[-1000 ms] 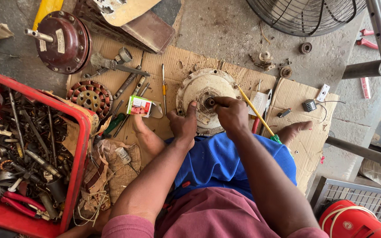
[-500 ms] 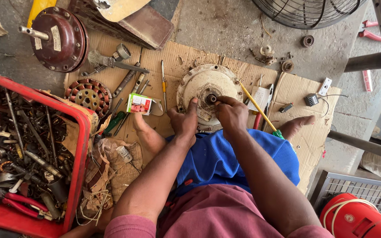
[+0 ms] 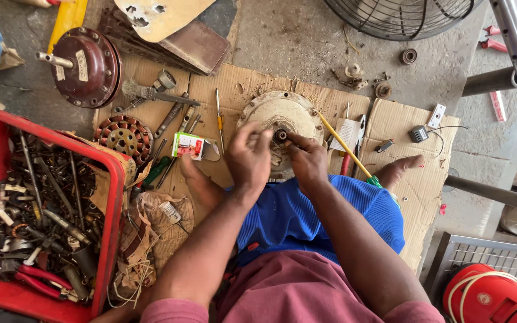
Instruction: The person sits on the floor and uses a screwdriver to pry and adjust components on a circular electrical motor housing. They manipulate wires and internal parts with their hands, occasionally using pliers to hold or cut wires. The person flips the motor housing over to access different sides and continues to adjust the internal wiring.
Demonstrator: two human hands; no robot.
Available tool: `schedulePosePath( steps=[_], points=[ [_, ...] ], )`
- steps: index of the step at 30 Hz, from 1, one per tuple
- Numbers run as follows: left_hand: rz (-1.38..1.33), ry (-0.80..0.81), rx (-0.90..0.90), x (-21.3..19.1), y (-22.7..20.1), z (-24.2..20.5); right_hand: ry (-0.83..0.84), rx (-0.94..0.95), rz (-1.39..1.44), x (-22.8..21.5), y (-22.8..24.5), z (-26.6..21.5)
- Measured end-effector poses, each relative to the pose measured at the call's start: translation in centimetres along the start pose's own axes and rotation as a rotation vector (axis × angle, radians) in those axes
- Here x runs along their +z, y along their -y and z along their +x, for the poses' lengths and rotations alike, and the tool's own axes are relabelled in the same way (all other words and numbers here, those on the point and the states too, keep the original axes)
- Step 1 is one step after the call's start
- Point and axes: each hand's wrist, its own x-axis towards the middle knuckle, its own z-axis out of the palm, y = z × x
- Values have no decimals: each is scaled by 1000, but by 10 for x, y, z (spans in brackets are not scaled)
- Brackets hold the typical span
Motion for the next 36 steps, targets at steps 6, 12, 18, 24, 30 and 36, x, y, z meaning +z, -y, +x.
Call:
schedulePosePath(
  steps=[6,12,18,24,30,36],
  points=[
    [120,141,71,22,-17,15,-46,-101,-22,3,-6,0],
    [198,170,97,26,-9,20,-183,-165,-297,4,12,-15],
    [334,168,158,25,-17,15,-357,-416,-352,8,11,-32],
    [482,200,190,29,-31,16,-354,-495,-479,12,2,-36],
    [574,245,194,34,-40,15,-258,-530,-497,7,6,-37],
    [671,396,83,46,-50,12,-173,-488,-419,-1,12,-33]
  ],
)
